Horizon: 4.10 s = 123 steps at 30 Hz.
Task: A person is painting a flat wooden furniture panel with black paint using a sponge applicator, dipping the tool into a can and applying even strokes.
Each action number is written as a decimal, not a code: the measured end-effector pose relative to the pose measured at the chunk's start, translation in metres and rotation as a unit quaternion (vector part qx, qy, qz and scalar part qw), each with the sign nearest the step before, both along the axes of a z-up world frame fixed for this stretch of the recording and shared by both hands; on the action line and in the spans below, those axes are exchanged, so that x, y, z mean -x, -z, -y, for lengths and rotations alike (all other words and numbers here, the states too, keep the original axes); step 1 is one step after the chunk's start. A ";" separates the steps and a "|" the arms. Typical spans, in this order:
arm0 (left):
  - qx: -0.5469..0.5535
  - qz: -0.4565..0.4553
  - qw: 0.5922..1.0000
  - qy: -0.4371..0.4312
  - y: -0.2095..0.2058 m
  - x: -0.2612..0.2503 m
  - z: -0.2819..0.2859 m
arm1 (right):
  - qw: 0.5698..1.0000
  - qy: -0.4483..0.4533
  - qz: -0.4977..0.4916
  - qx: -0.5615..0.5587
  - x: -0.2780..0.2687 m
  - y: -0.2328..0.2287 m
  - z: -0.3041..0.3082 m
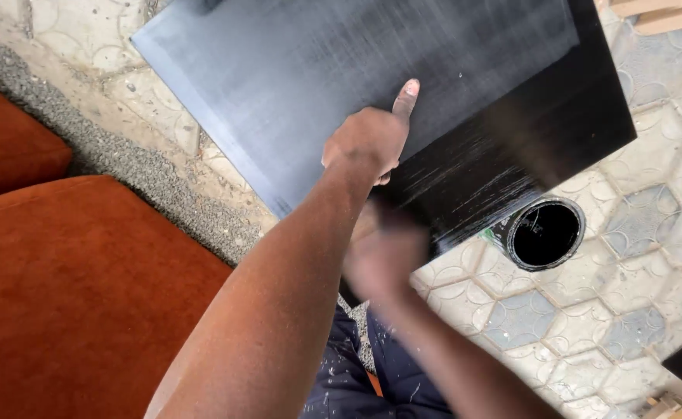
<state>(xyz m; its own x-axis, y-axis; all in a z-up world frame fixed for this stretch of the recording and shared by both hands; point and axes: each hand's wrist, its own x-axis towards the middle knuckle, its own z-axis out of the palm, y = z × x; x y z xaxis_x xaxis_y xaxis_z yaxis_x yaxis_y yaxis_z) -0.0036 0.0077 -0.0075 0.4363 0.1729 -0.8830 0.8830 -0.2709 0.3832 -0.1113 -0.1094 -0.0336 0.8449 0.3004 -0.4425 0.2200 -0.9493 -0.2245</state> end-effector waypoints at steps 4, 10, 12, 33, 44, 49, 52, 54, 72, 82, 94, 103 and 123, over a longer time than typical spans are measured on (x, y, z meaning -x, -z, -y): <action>0.007 -0.044 0.999 -0.007 -0.005 -0.005 -0.001 | 0.996 0.010 -0.032 -0.084 0.059 0.010 0.020; 0.012 0.023 0.999 -0.035 -0.007 0.027 0.006 | 0.947 0.042 -0.126 -0.292 0.112 0.019 0.098; 0.119 0.150 0.894 -0.404 0.008 0.055 0.008 | 0.864 0.327 -0.254 -0.286 0.092 0.022 0.152; 0.123 0.005 0.586 -0.801 0.063 0.275 0.149 | 0.518 0.590 -0.322 -0.529 0.085 0.070 0.250; 0.103 0.009 0.557 -0.824 0.046 0.263 0.152 | 0.527 0.600 -0.303 -0.520 0.076 0.065 0.277; 0.092 0.025 0.561 -0.823 0.037 0.258 0.160 | 0.541 0.612 -0.277 -0.505 0.068 0.066 0.288; 0.095 0.043 0.573 -0.813 0.037 0.253 0.170 | 0.543 0.626 -0.244 -0.504 0.057 0.077 0.307; 0.115 0.040 0.560 -0.819 0.038 0.245 0.176 | 0.570 0.595 -0.252 -0.507 0.047 0.082 0.324; 0.259 -0.150 0.716 -0.631 0.056 0.179 0.288 | 0.915 0.390 -0.028 -0.095 -0.113 0.239 0.387; 0.266 -0.164 0.761 -0.569 0.085 0.173 0.318 | 0.944 0.325 -0.044 0.037 -0.133 0.303 0.410; 0.242 -0.166 0.772 -0.564 0.092 0.179 0.314 | 0.935 0.345 -0.084 0.025 -0.138 0.283 0.396; 0.265 -0.147 0.778 -0.551 0.087 0.169 0.311 | 0.801 0.531 -0.271 -0.057 -0.160 0.220 0.399; 0.396 -0.001 0.812 -0.430 0.213 0.109 0.363 | 0.771 0.416 -0.473 -0.094 -0.181 0.199 0.399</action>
